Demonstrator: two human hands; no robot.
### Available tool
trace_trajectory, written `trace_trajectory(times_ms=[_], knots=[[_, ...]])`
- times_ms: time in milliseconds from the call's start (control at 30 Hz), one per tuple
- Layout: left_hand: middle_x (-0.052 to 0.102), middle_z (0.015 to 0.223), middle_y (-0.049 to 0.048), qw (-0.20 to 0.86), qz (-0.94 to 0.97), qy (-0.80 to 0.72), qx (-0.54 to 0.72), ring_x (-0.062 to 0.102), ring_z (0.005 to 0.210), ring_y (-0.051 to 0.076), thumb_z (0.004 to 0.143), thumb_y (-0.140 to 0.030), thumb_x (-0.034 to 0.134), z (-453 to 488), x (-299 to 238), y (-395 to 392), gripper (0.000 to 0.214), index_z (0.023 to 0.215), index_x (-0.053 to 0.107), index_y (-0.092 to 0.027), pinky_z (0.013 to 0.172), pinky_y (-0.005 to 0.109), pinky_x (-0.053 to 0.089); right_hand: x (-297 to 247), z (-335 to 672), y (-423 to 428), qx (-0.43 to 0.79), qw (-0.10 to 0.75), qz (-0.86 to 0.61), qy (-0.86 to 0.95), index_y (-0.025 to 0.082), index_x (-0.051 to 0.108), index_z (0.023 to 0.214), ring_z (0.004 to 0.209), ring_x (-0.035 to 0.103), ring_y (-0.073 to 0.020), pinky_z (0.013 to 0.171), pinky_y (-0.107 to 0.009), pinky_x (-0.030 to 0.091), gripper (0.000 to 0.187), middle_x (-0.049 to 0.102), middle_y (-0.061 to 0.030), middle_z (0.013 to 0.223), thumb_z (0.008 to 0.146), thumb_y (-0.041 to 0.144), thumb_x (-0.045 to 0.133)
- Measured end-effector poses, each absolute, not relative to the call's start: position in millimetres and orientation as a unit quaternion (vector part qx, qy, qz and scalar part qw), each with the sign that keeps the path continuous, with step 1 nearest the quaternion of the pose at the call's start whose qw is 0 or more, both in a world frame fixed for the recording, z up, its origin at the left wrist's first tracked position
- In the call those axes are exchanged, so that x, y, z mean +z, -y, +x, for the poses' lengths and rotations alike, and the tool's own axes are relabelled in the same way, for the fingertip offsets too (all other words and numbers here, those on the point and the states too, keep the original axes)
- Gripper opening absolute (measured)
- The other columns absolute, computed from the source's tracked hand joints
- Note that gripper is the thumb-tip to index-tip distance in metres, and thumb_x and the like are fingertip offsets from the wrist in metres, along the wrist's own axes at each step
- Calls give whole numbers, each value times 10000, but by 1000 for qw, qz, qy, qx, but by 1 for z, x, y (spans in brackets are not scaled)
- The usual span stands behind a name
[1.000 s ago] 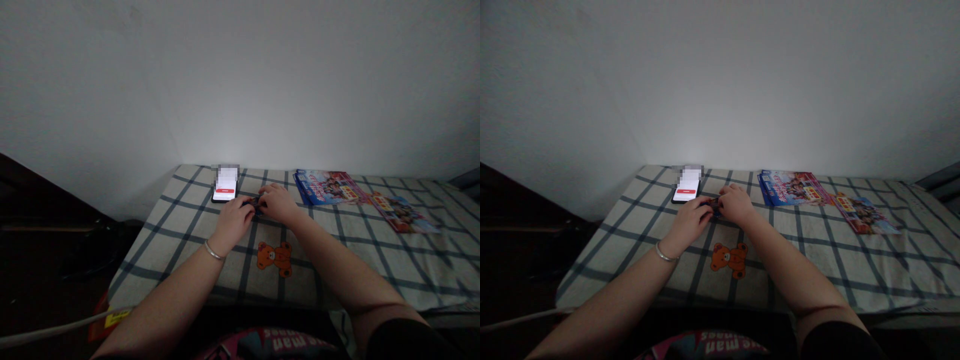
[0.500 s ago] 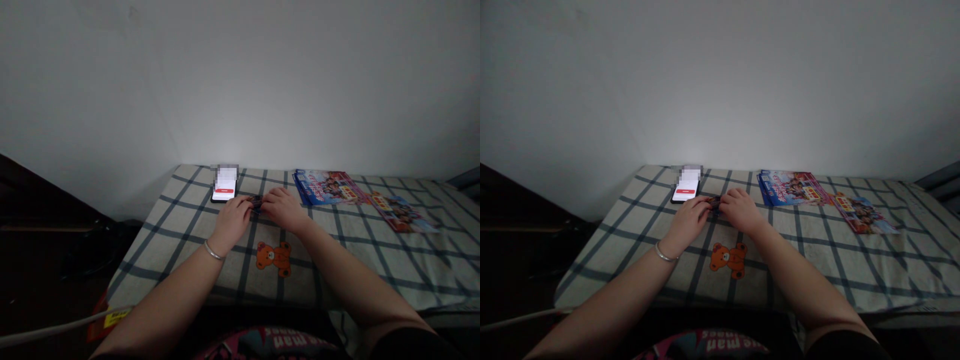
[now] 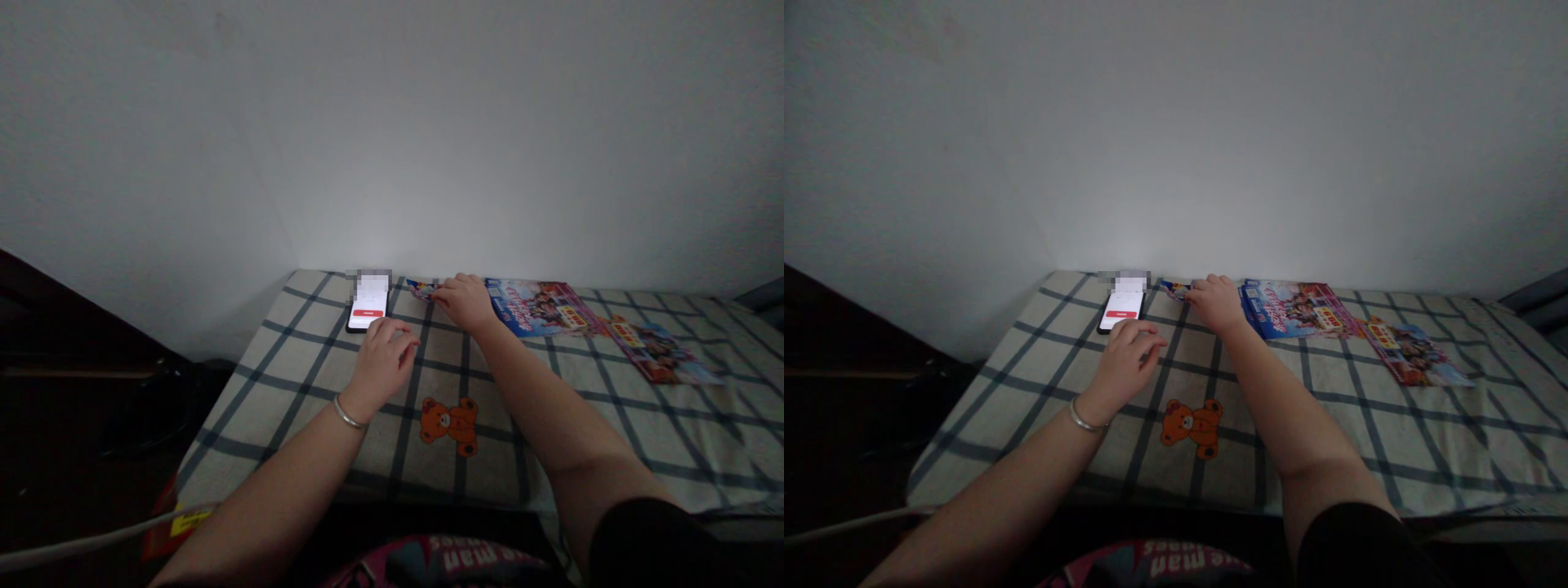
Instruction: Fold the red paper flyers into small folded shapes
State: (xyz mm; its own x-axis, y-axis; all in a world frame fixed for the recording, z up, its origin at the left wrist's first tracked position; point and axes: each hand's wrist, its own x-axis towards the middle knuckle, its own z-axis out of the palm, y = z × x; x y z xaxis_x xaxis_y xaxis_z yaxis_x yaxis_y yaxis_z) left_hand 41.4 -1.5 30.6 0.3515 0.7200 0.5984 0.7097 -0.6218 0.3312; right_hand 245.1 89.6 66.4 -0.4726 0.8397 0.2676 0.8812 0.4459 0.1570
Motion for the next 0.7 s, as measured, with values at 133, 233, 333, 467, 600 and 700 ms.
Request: trace_trajectory(times_ms=[133, 233, 333, 467, 600, 700], knots=[[605, 997, 59, 23, 828, -421, 369, 532, 1000, 221, 855, -99, 547, 41, 28, -1, 174, 908, 674, -205, 916, 427, 478, 66, 234, -105, -119, 55, -537, 833, 277, 710, 1071, 975, 606, -225, 830, -354, 380, 300, 715, -67, 1063, 964, 327, 435], [605, 988, 57, 37, 833, -414, 364, 548, 991, 216, 856, -95, 543, 41, 26, -2, 170, 910, 664, -201, 898, 410, 487, 63, 226, -113, -102, 49, -591, 799, 295, 694, 1104, 971, 637, -218, 785, -322, 427, 337, 708, -74, 1104, 979, 348, 386], [603, 988, 58, 42, 837, -412, 358, 553, 982, 213, 858, -93, 539, 41, 25, -2, 167, 912, 658, -196, 878, 394, 493, 59, 220, -119, -83, 52, -616, 781, 323, 681, 1121, 988, 648, -218, 756, -299, 459, 333, 692, -58, 1159, 979, 360, 383], [605, 982, 58, 47, 839, -410, 353, 556, 973, 214, 849, -85, 545, 41, 25, -2, 160, 910, 654, -186, 866, 383, 495, 55, 214, -122, -84, 68, -623, 775, 304, 663, 1137, 983, 657, -222, 761, -306, 482, 336, 684, -71, 1163, 984, 351, 367], [607, 980, 55, 52, 839, -414, 349, 560, 971, 209, 842, -71, 541, 41, 26, -1, 180, 919, 652, -191, 863, 379, 498, 54, 210, -121, -94, 78, -627, 769, 297, 629, 1174, 943, 669, -225, 753, -317, 492, 340, 691, -76, 1140, 986, 344, 350], [608, 979, 55, 56, 841, -412, 346, 566, 972, 209, 846, -73, 532, 41, 26, -1, 183, 918, 650, -193, 869, 383, 500, 53, 209, -118, -93, 76, -634, 764, 295, 615, 1194, 953, 668, -230, 772, -338, 494, 350, 690, -83, 1151, 985, 327, 337]])
